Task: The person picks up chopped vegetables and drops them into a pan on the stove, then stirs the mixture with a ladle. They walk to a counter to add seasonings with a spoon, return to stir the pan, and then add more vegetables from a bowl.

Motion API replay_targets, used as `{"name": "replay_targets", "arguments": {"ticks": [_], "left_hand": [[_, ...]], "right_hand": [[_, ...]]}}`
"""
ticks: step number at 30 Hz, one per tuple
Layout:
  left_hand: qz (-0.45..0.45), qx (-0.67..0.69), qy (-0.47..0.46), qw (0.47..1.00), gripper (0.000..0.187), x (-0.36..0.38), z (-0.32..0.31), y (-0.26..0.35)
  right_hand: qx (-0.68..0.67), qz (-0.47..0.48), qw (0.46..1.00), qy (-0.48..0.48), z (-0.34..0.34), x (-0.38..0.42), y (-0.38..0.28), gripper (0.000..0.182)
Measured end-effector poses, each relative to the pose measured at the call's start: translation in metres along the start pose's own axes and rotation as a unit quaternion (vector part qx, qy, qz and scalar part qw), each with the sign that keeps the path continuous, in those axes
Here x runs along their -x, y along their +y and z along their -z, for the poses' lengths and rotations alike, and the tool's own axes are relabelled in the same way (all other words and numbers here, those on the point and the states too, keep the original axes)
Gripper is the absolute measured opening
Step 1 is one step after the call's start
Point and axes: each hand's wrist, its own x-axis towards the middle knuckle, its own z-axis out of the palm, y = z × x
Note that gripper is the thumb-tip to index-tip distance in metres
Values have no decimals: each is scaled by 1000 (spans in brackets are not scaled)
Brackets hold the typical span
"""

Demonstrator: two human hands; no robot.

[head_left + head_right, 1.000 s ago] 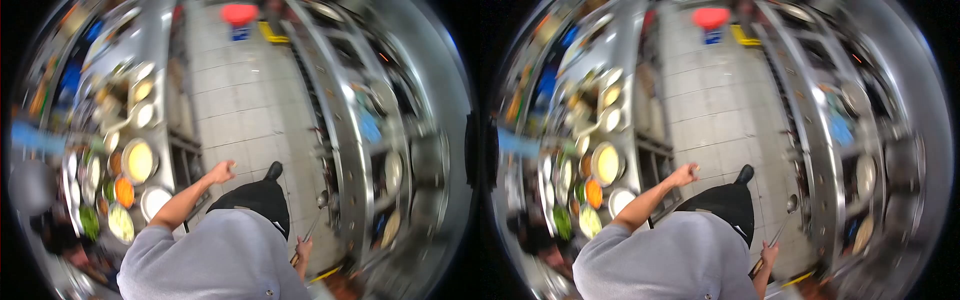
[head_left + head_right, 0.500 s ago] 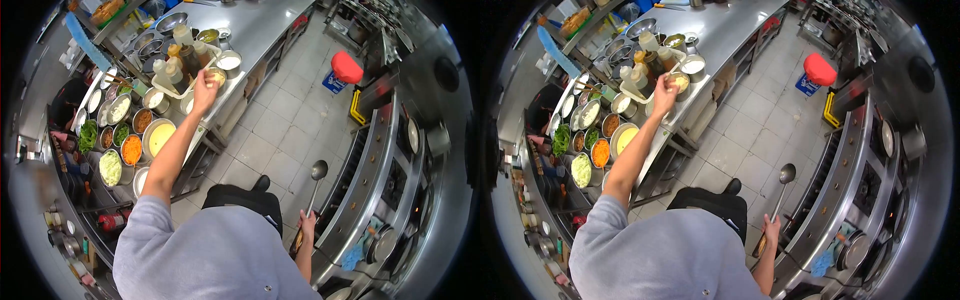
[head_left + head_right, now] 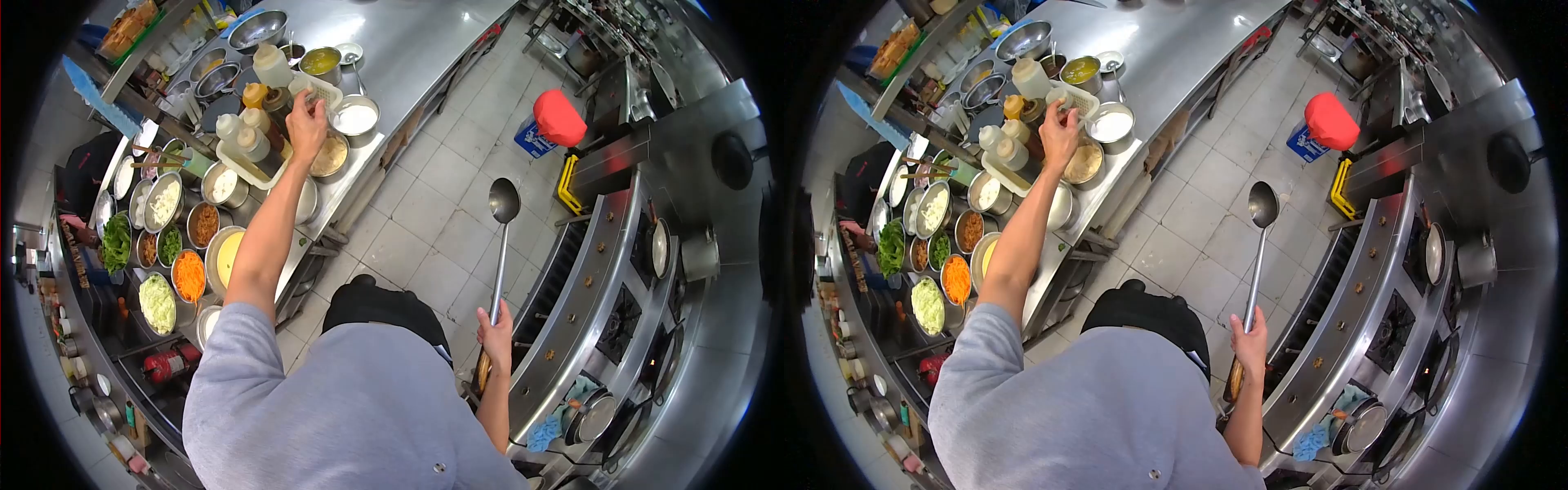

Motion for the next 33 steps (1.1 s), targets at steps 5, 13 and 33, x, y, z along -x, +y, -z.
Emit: {"name": "replay_targets", "arguments": {"ticks": [5,13,33], "left_hand": [[74,5,37,997,42,4,20,24],[139,40,89,986,40,7,16,2],[116,31,111,987,31,13,7,4]], "right_hand": [[-19,11,999,-31,-26,-11,-15,46],[-20,27,999,-42,-51,-15,-41,43],[-91,46,990,-102,-89,28,-78,49]]}}
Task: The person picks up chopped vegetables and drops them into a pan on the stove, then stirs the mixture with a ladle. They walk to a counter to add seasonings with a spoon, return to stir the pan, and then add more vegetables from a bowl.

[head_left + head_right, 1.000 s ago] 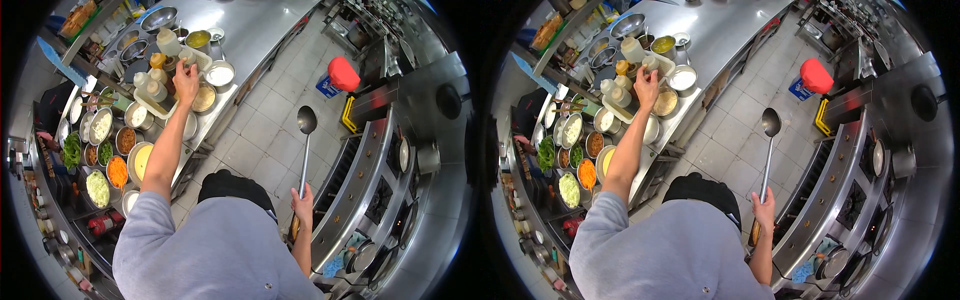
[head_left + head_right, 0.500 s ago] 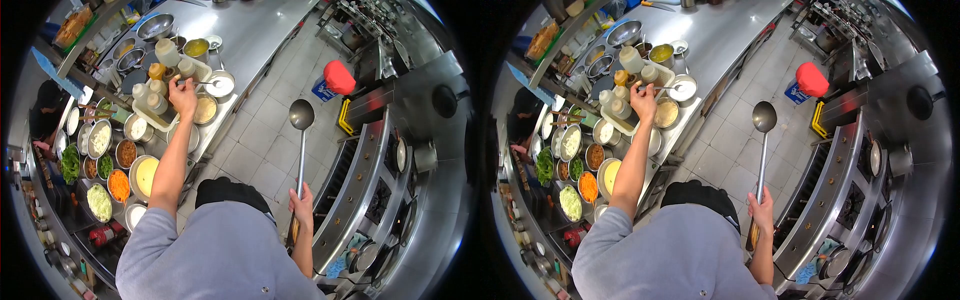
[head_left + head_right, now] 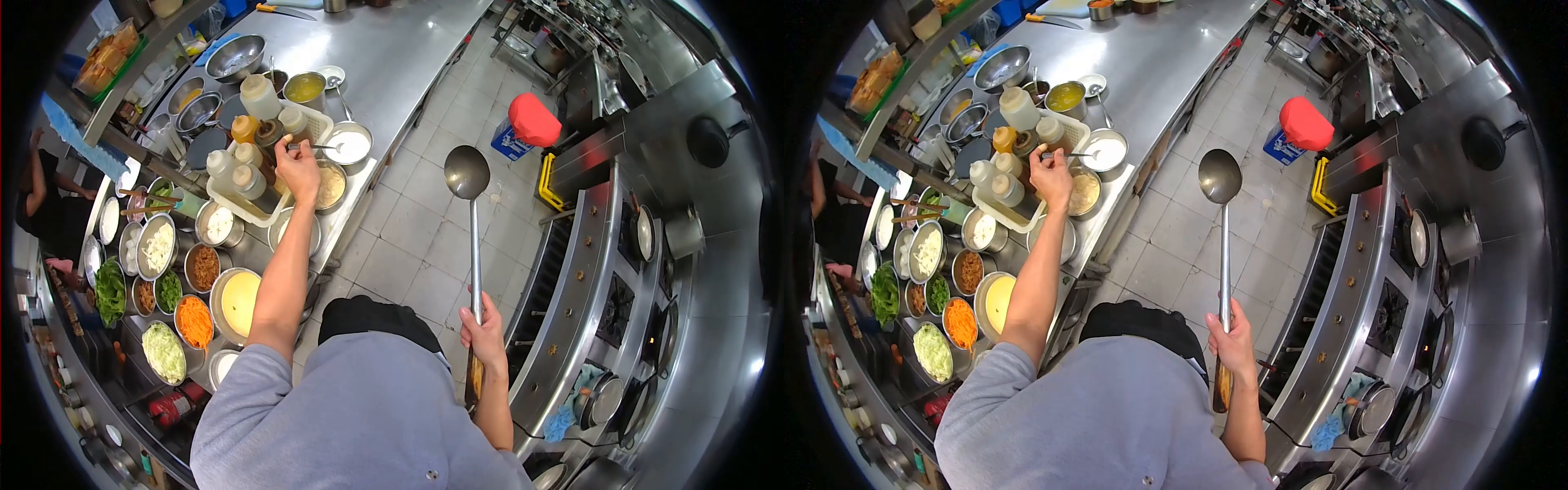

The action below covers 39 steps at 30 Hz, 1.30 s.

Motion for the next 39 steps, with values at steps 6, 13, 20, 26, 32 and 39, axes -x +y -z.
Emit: {"name": "replay_targets", "arguments": {"ticks": [6,13,20,26,32,39], "left_hand": [[32,22,12,999,33,-3,3,4],[78,100,-15,992,36,-14,8,14],[91,196,-55,975,34,-22,17,34],[-18,208,-118,971,30,-11,32,72],[-141,106,-122,977,27,-12,59,72],[-194,57,-134,970,26,-25,49,22]], "right_hand": [[0,3,1000,1,-13,6,-3,48],[-39,-12,998,-40,-36,8,-12,46],[-95,-61,988,-102,-72,-8,-23,43],[-130,-88,972,-172,-103,-31,-34,44],[-124,-74,976,-164,-115,-25,-33,45],[-166,-75,977,-107,-92,5,-15,44]]}}
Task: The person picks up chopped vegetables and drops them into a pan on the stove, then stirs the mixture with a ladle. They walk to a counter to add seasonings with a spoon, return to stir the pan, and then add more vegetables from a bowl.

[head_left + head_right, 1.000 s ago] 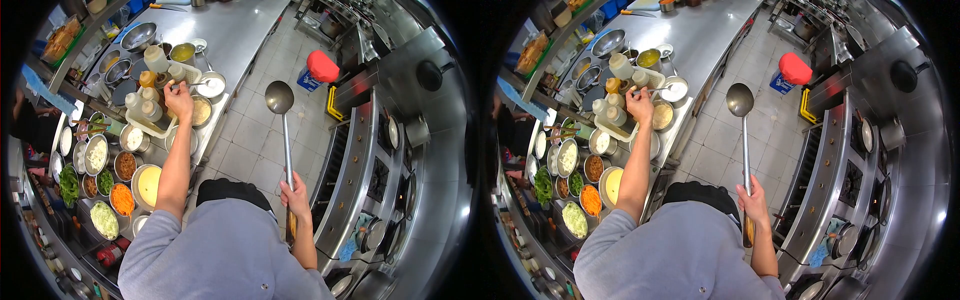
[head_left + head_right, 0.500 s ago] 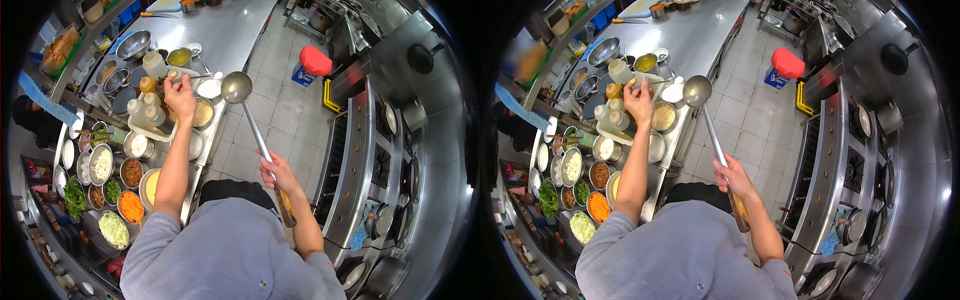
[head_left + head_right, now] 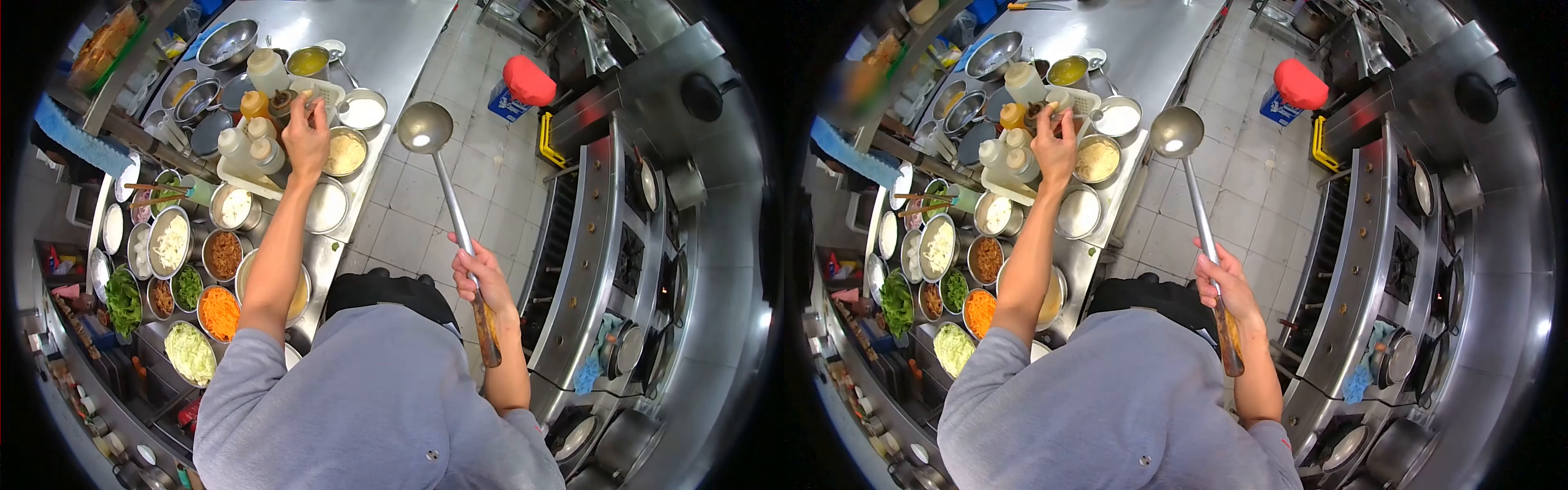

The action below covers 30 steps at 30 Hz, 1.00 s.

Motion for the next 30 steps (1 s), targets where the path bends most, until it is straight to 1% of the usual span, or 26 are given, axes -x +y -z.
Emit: {"name": "replay_targets", "arguments": {"ticks": [1,2,5,6,9,10,12,14,15,16,17,18,19,20,21,22,23,24,25,26,27,28,30], "left_hand": [[3,-8,-16,1000,26,2,-6,-6],[-12,-8,-28,1000,26,4,-13,-10],[-26,-61,-109,992,25,14,-38,-38],[-24,-62,-110,992,24,18,-44,-44],[20,-50,-106,993,25,13,-47,-40],[9,-43,-98,994,27,12,-47,-44],[36,-41,-127,990,42,11,-44,-42],[32,-69,-160,984,54,11,-36,-27],[-31,-78,-156,984,58,12,-31,-19],[-73,-92,-145,982,60,16,-27,-14],[-89,-87,-144,982,58,21,-22,-7],[-73,-6,-133,988,56,29,-21,12],[-127,-15,-135,983,55,37,-16,24],[-114,55,-125,984,53,52,-20,27],[-165,-20,-126,978,52,62,-17,50],[-216,-92,-119,965,50,72,-14,74],[-229,-43,-124,965,50,90,-19,86],[-221,-1,-137,966,49,105,-23,99],[-238,24,-140,961,46,121,-28,109],[-238,32,-190,952,44,139,-28,126],[-274,62,-196,939,44,159,-32,147],[-262,92,-237,931,45,182,-31,169],[-244,132,-315,908,45,232,-29,207]], "right_hand": [[-8,0,1000,4,4,5,3,44],[-12,3,1000,10,7,10,6,45],[-27,11,999,31,17,29,18,46],[-32,12,999,37,20,37,21,46],[-57,25,997,55,30,59,28,46],[-69,30,995,63,34,68,33,46],[-96,42,992,66,41,84,39,47],[-113,59,989,75,48,100,43,48],[-121,63,987,79,52,109,47,50],[-129,71,985,86,55,120,51,52],[-139,86,982,98,60,133,55,54],[-164,104,977,87,65,148,60,56],[-176,121,973,89,69,167,64,56],[-190,142,967,96,71,189,69,56],[-204,165,960,104,75,214,74,56],[-207,202,950,122,78,241,80,57],[-210,236,939,138,84,265,90,58],[-212,267,927,153,85,296,101,59],[-211,303,908,199,85,330,114,59],[-210,332,887,241,83,366,128,58],[-208,355,868,277,80,401,142,58],[-191,383,835,345,76,436,157,57],[-177,439,758,450,70,506,197,53]]}}
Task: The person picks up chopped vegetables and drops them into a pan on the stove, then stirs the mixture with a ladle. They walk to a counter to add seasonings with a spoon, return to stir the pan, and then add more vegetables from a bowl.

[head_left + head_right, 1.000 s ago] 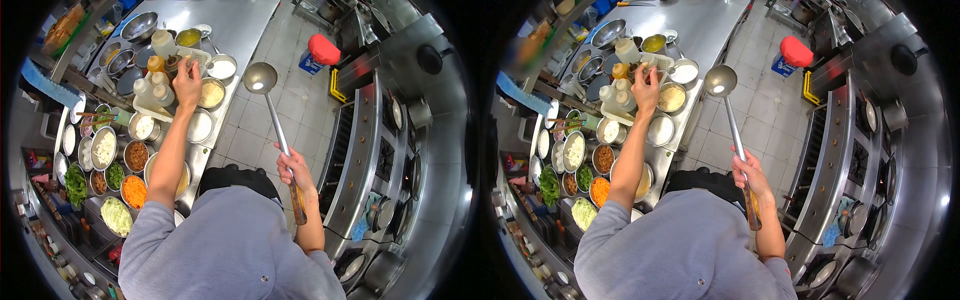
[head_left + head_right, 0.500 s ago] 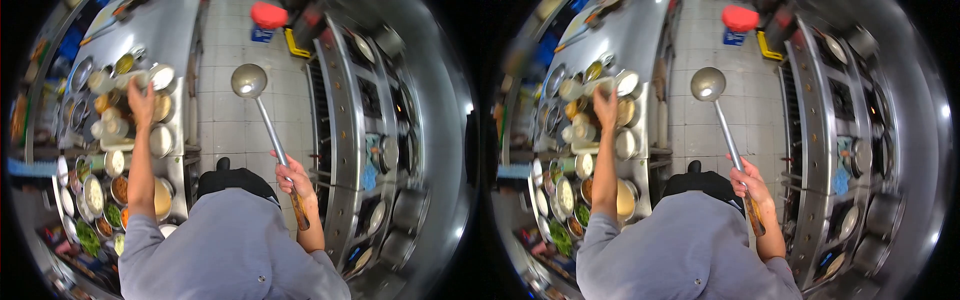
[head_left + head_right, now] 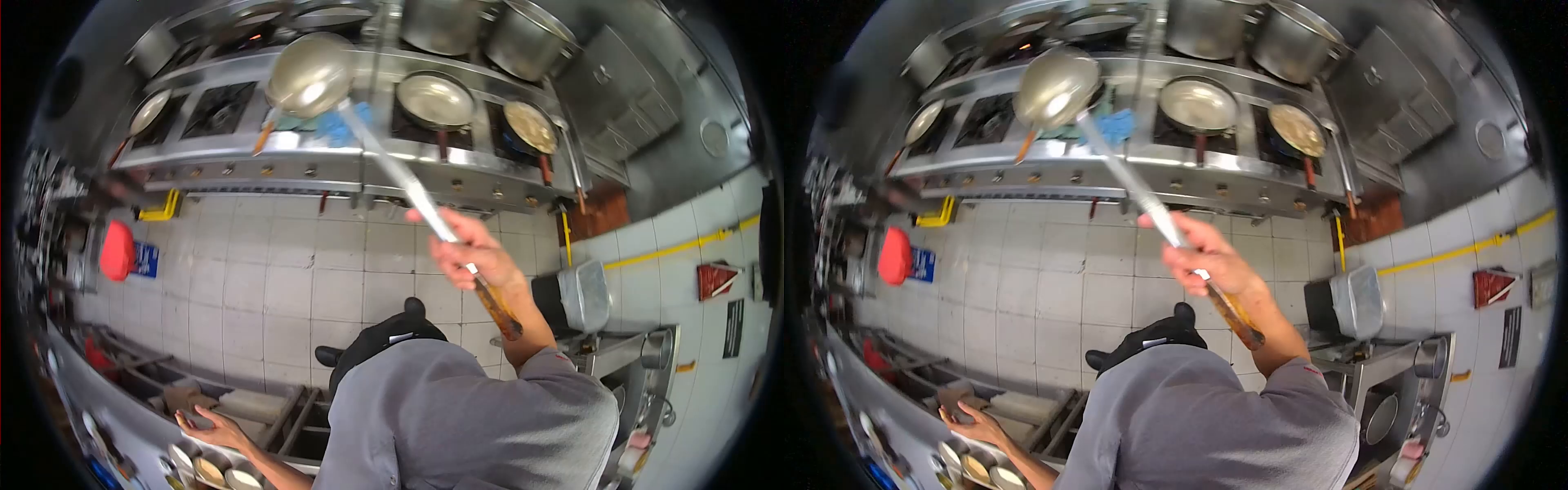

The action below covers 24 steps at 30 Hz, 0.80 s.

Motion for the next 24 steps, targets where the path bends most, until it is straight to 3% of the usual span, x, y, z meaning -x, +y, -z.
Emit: {"name": "replay_targets", "arguments": {"ticks": [2,5,7,10,13,14,18,21,22,24], "left_hand": [[5,62,-70,996,44,21,-28,48],[-10,71,-166,984,43,49,-64,124],[-26,93,-257,962,46,70,-91,161],[-62,95,-406,907,53,108,-125,203],[-60,75,-573,814,58,139,-146,235],[-54,67,-614,784,59,150,-148,244],[-53,23,-720,691,62,183,-171,262],[-58,14,-752,656,59,205,-198,263],[-79,25,-752,653,56,210,-209,267],[-103,43,-767,631,53,223,-236,271]], "right_hand": [[58,79,987,127,61,37,-24,49],[129,109,933,317,169,73,-52,42],[217,91,871,432,254,81,-59,37],[309,4,808,502,372,85,-63,37],[319,-63,787,524,451,77,-61,44],[317,-74,793,515,470,74,-58,37],[-38,-16,922,385,535,61,-53,11],[-396,13,887,238,550,65,-59,13],[-398,19,889,227,546,68,-62,17],[-115,-18,924,363,528,71,-63,28]]}}
